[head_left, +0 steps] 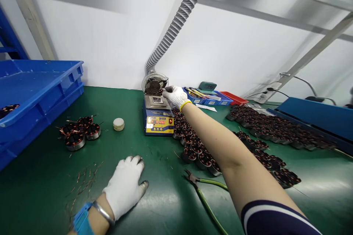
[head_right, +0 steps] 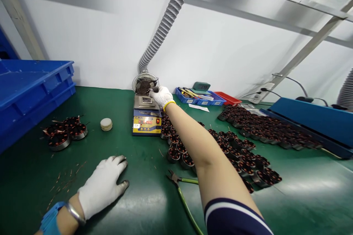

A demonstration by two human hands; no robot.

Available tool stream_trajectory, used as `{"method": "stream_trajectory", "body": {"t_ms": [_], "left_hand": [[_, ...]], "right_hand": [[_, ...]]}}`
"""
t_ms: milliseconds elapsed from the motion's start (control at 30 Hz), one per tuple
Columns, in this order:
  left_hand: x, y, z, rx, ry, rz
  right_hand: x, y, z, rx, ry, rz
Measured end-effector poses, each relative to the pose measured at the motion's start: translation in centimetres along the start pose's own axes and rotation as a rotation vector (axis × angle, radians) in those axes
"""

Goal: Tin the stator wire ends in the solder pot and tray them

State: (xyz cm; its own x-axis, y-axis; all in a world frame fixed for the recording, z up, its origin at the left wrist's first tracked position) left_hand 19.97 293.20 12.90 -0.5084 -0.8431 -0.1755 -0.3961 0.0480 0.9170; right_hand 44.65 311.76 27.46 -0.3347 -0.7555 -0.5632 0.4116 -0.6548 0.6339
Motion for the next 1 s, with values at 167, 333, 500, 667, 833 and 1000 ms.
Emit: {"method": "stream_trajectory", "body": {"t_ms": [167, 333, 500, 667, 833, 1000], "left_hand": [[0.0, 0.0, 0.0, -0.003, 0.001, -0.003], [-0.1, 0.1, -0.1, 0.005, 0.001, -0.011], [0.1, 0.1, -0.1, 0.011, -0.009, -0.026], [-0.7, -0.5, 1.0, 0.212, 0.13, -0.23], [-1.9, -1.2, 2.9, 0.943, 0.43, -0.641], [-2.3, -0.4, 4.1, 1.325, 0.445, -0.918]], "right_hand": [[0.6, 0.3, 0.2, -0.058, -0.039, 0.025], [0.7, 0.2, 0.3, -0.094, -0.047, 0.032], [0.4, 0.4, 0.5, -0.12, -0.078, -0.002], [2.6, -0.6, 2.1, -0.287, -0.135, 0.075], [11.4, -3.6, 6.1, -0.632, -0.216, 0.378], [19.2, -5.3, 7.4, -0.83, -0.251, 0.645]]}}
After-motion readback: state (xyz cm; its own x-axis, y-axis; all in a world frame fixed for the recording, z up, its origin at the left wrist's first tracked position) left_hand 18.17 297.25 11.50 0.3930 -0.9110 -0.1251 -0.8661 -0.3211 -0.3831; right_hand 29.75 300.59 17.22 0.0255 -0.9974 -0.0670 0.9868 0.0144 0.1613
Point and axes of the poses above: each hand's wrist, its own x-axis away from the middle knuckle, its own y-axis out of the back of the hand, z = x × y, the point moved 3 cm from there along -x, towards the middle knuckle, and after that the axes turned 12 degrees about -z, right-handed, at the moved point
